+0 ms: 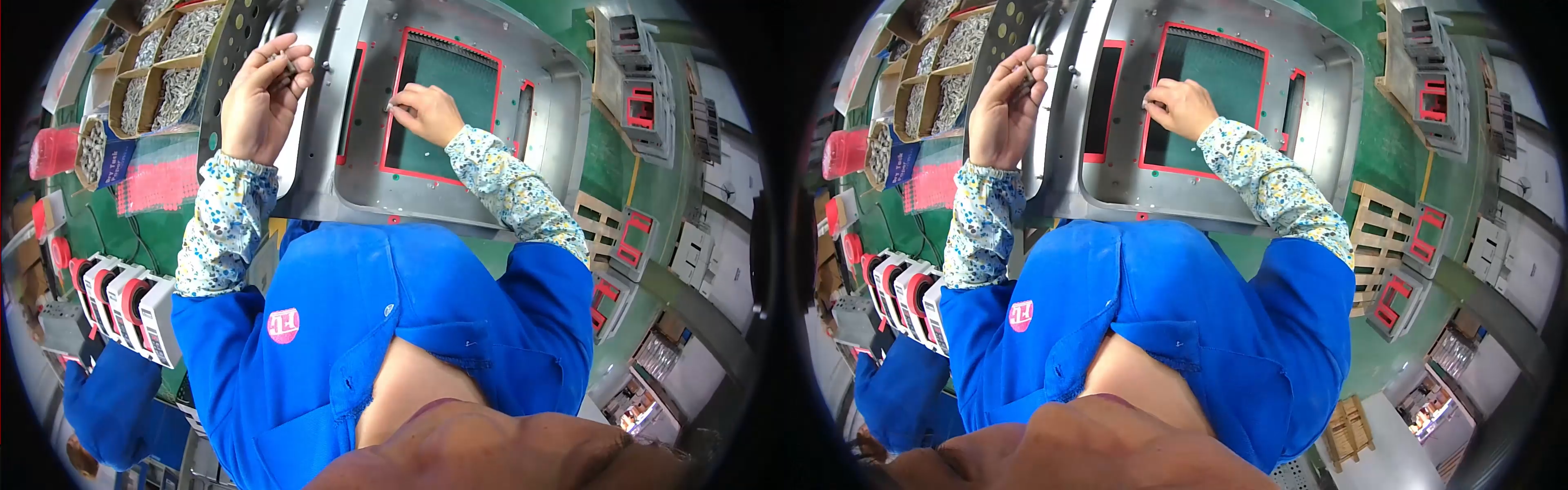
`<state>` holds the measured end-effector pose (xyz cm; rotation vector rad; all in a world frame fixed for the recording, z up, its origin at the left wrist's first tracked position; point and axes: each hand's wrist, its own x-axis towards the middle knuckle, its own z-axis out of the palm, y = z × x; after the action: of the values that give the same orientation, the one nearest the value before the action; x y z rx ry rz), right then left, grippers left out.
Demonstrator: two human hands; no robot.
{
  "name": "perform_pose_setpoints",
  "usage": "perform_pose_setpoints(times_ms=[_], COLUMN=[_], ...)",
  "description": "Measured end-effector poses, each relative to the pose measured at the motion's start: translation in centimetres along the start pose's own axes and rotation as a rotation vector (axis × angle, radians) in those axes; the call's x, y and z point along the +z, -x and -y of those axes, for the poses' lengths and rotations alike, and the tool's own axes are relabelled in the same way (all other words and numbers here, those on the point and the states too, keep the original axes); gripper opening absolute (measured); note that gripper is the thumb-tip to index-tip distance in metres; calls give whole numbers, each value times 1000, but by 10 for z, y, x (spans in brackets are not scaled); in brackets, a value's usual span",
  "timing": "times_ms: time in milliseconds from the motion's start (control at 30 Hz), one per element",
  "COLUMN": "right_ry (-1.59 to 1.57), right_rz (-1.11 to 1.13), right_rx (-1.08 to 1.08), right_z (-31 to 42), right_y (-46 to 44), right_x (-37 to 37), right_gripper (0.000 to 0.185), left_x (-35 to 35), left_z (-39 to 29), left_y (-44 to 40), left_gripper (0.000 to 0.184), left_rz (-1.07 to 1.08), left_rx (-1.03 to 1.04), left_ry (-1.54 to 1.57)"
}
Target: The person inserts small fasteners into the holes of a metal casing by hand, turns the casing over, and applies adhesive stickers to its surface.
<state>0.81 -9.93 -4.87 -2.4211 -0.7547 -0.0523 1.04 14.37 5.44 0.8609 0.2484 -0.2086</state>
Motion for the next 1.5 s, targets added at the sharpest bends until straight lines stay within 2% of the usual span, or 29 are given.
perform_pose_setpoints(times_ms=[67, 167, 333, 400, 467, 600, 700, 733, 833, 867, 933, 1000, 1067, 1300, 1400, 1467, 1500], right_ry=[74, 140, 229, 262, 304, 333, 245, 166, -91, -148, -34, -115, -28, 50, 112, 176, 172], right_rz=[39, 32, -4, 1, 112, 167, 25, 86, 389, 466, 546, 474, 495, 397, 404, 441, 380], right_rx=[8, -36, -127, -122, -116, -110, -314, -426, -543, -562, -564, -626, -604, -660, -647, -671, -673], right_z=[-3, -3, -1, 0, -1, 1, 23, 23, 47, 56, 61, 49, 56, 63, 63, 64, 63], right_y=[-1, -2, -3, -4, -6, -6, -8, -2, 14, 15, 20, 21, 21, 23, 25, 23, 24], right_x=[8, 7, 12, 13, 14, 10, 3, 12, 27, 27, 40, 55, 46, 44, 48, 52, 53], right_gripper=[7, 6, 7, 8, 12, 15, 19, 17, 15, 12, 9, 7, 8, 10, 10, 9, 11], left_x=[-7, -20, -21, -18, -28, -37, -38, -37, -41, -34, -32, -29, -34, -26, -33, -28, -28], left_z=[1, 9, 11, 10, 12, 12, 12, 11, 13, 10, 11, 12, 14, 11, 15, 16, 16], left_y=[-7, -12, -14, -13, -17, -19, -18, -18, -22, -18, -16, -15, -16, -11, -13, -11, -11], left_gripper=[23, 23, 24, 26, 35, 34, 34, 33, 32, 31, 29, 29, 29, 25, 22, 21, 21], left_rz=[5, 134, 94, 44, 117, 161, 152, 136, 166, 82, 24, 24, 105, 36, 110, 75, 116], left_rx=[10, 27, 28, -24, -84, -106, -104, -100, -107, -89, -63, -51, -70, -39, -20, -26, -13], left_ry=[-57, -71, -98, -4, 80, 148, 153, 154, 164, 117, 118, 149, 179, 141, 113, 118, 91])
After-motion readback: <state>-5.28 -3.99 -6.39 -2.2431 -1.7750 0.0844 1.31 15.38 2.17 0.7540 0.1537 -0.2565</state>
